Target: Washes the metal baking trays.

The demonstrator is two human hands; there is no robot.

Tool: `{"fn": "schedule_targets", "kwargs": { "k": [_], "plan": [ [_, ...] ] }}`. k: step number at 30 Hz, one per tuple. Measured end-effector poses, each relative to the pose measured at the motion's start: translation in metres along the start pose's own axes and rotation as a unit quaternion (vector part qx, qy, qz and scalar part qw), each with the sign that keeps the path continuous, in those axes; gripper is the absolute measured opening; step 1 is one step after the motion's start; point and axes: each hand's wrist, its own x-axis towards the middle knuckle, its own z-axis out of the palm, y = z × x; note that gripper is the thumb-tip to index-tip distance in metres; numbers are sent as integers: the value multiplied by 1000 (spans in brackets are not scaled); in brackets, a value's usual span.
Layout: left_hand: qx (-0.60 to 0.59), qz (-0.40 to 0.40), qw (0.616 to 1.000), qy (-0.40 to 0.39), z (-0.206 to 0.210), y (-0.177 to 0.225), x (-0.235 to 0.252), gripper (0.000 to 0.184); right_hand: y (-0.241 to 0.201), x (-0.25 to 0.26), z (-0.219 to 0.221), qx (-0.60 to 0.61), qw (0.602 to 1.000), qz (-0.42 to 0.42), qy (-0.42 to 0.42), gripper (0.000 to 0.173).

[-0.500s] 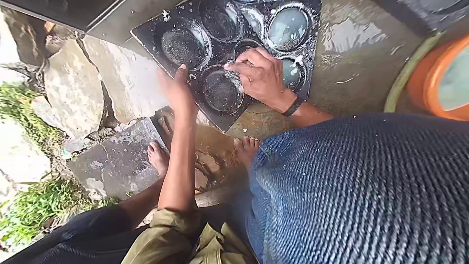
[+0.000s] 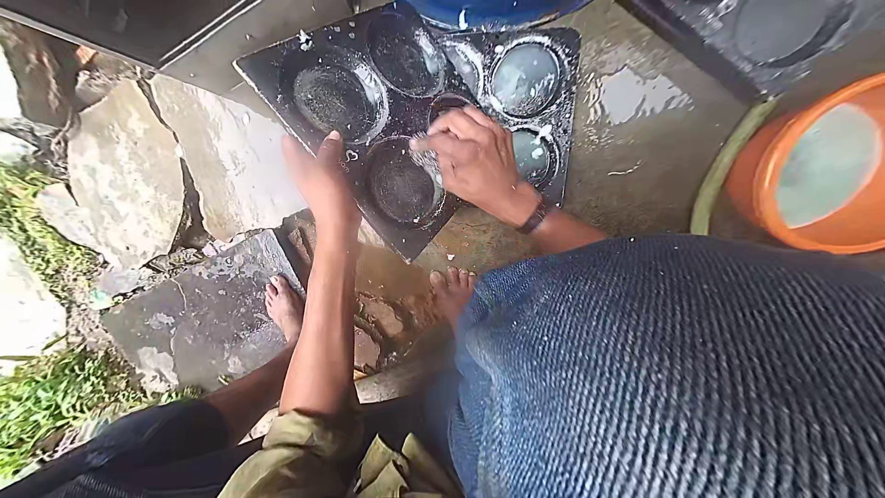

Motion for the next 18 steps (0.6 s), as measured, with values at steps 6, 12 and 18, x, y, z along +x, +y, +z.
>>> {"fn": "schedule_targets", "kwargs": {
  "k": [6, 12, 18],
  "plan": [
    [0, -2, 1000, -9, 5, -1, -10, 41, -80, -61, -30, 144, 976, 28, -159, 31],
    [-14, 16, 1000, -14, 3, -2, -4, 39, -7, 11, -5, 92, 994, 52, 26, 35],
    [-93, 89, 991, -38, -17, -52, 36, 31, -35, -67, -26, 34, 987, 127, -95, 34]
  ]
}}
